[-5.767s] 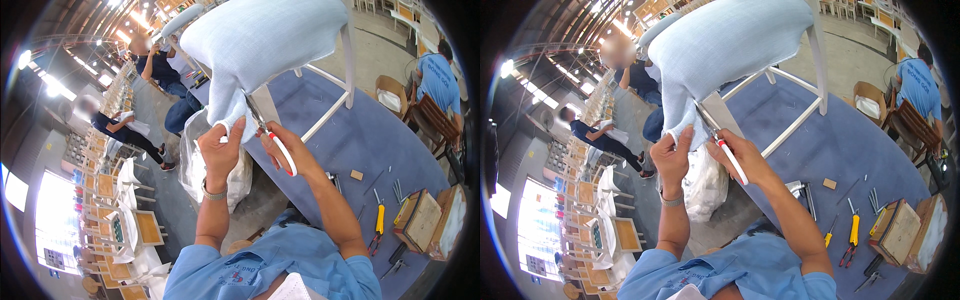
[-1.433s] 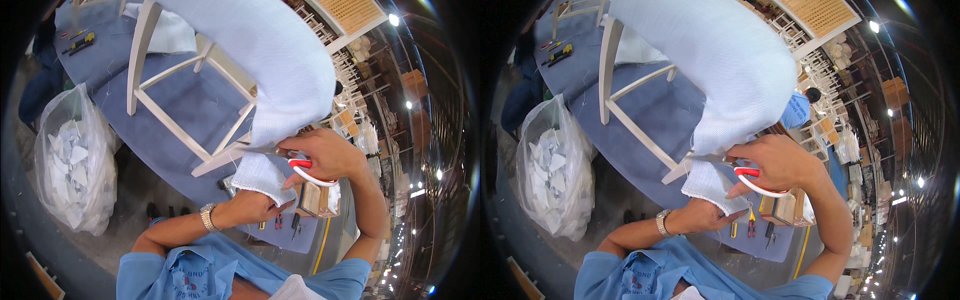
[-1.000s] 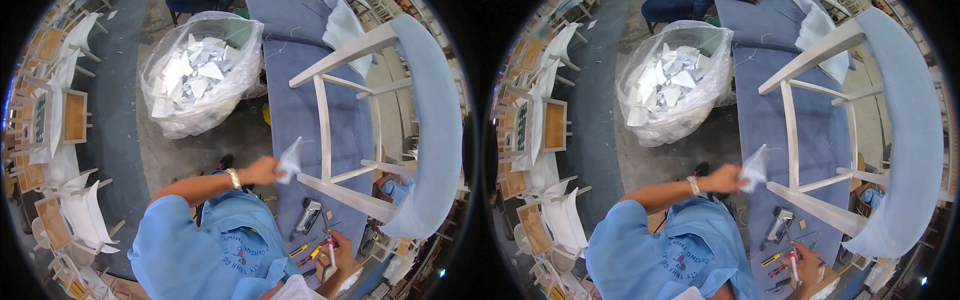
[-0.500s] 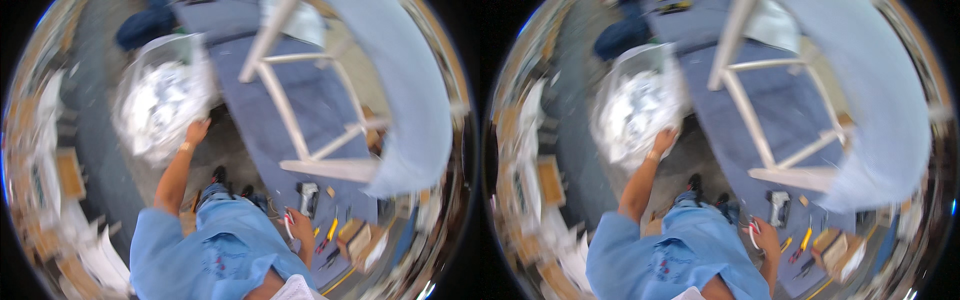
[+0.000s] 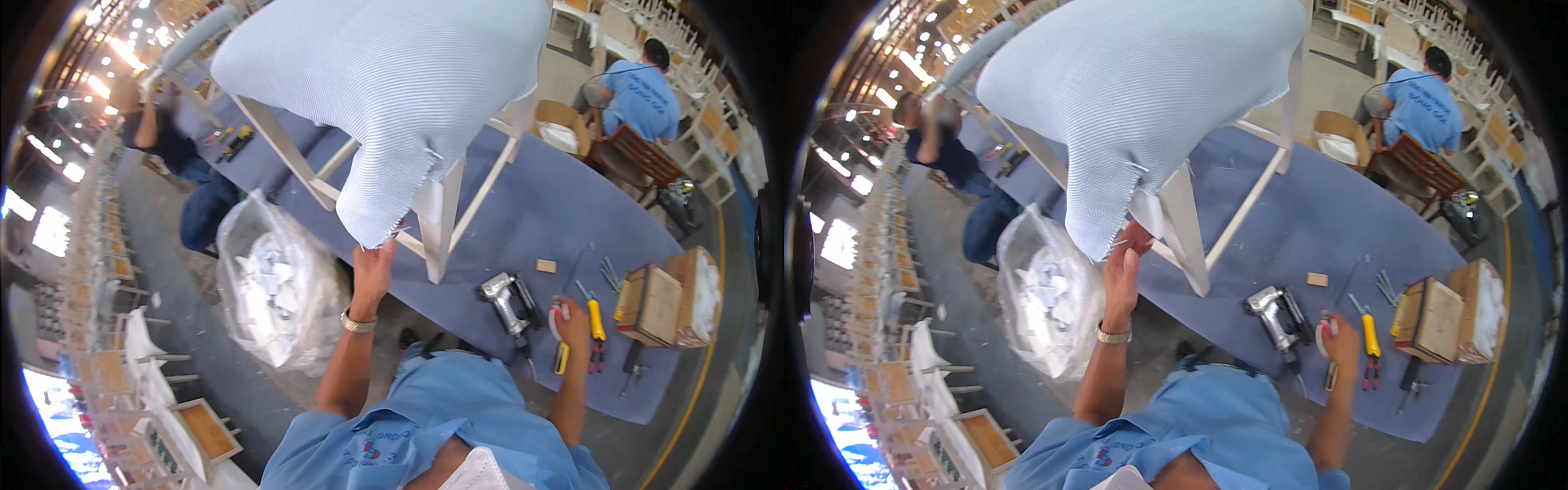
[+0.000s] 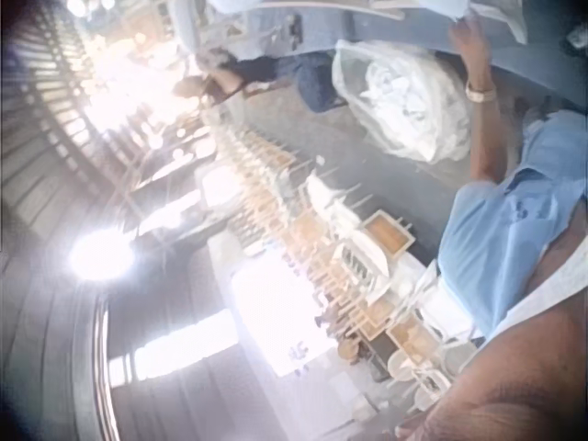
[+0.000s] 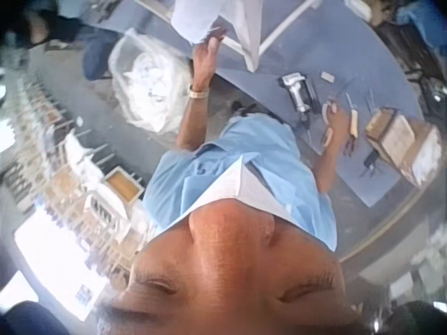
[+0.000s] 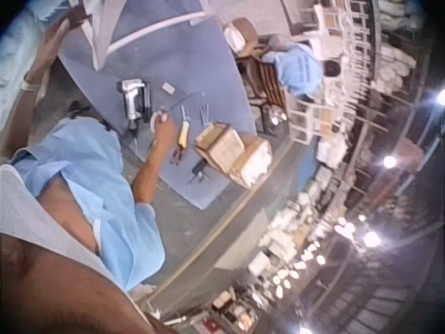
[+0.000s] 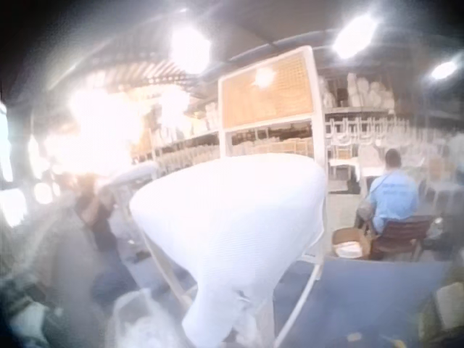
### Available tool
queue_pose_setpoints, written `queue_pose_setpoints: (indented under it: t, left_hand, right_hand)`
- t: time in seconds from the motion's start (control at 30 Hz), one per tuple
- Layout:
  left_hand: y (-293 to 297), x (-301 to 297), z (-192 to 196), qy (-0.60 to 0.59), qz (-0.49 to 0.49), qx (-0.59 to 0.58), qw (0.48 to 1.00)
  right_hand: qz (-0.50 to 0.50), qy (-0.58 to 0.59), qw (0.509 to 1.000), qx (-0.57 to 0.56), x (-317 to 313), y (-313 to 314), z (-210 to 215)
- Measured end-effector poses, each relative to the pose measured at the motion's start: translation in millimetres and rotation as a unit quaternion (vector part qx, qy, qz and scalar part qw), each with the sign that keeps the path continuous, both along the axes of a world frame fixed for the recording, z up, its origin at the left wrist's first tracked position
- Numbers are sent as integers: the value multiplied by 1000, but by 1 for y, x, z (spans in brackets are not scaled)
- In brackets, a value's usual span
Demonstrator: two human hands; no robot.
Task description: The person staples light blue fabric to the underside of a white chair frame using a pneumatic staple gun. They repeatedly pull the fabric taut, staple it, trim excess with scissors, and tuck edges with a yellow tool. The chair remains upside down on a blue workbench throughout.
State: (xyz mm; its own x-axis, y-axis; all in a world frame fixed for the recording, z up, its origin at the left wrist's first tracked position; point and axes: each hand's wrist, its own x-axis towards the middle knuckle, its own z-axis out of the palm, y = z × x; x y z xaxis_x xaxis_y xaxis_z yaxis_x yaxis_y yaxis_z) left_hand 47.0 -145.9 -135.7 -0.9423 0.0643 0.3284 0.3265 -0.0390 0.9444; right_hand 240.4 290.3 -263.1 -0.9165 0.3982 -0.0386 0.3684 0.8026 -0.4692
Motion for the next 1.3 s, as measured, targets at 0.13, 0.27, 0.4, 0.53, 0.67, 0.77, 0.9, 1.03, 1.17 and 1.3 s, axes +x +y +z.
queue_pose_setpoints:
  t: [0.13, 0.27, 0.4, 0.53, 0.67, 0.77, 0.9, 1.03, 1.17, 1.3]
  left_hand:
    - [43, -5, 68, 111, -48, 158, 980]
    - [61, -5, 97, 80, -75, 255, 961]
    - [97, -6, 131, 54, 57, 170, 982]
    - [101, -3, 136, 75, 67, 102, 990]
    - [98, -4, 134, 67, 18, 160, 985]
    - [90, -3, 126, 49, 9, 178, 983]
    - [93, -8, 127, 51, 21, 180, 982]
    - [83, -17, 117, 32, -20, 251, 967]
    - [72, -34, 110, 12, -21, 252, 967]
    - [55, -50, 99, 15, -13, 141, 990]
  right_hand:
    - [-24, 40, 999, 7, -17, 46, -20]
    - [-16, 79, 997, -2, -22, 59, -20]
    - [49, 110, 971, -207, -24, 11, -40]
    - [137, 68, 974, -167, -20, -53, -53]
    - [186, 110, 969, -119, -28, -94, -72]
    - [161, 29, 982, -95, -35, -104, -70]
    - [166, 1, 984, -67, -43, -104, -80]
    - [156, -30, 986, -52, -52, -101, -76]
    - [68, -15, 990, -123, -60, -109, -66]
    - [-22, 55, 963, -263, -55, -126, 14]
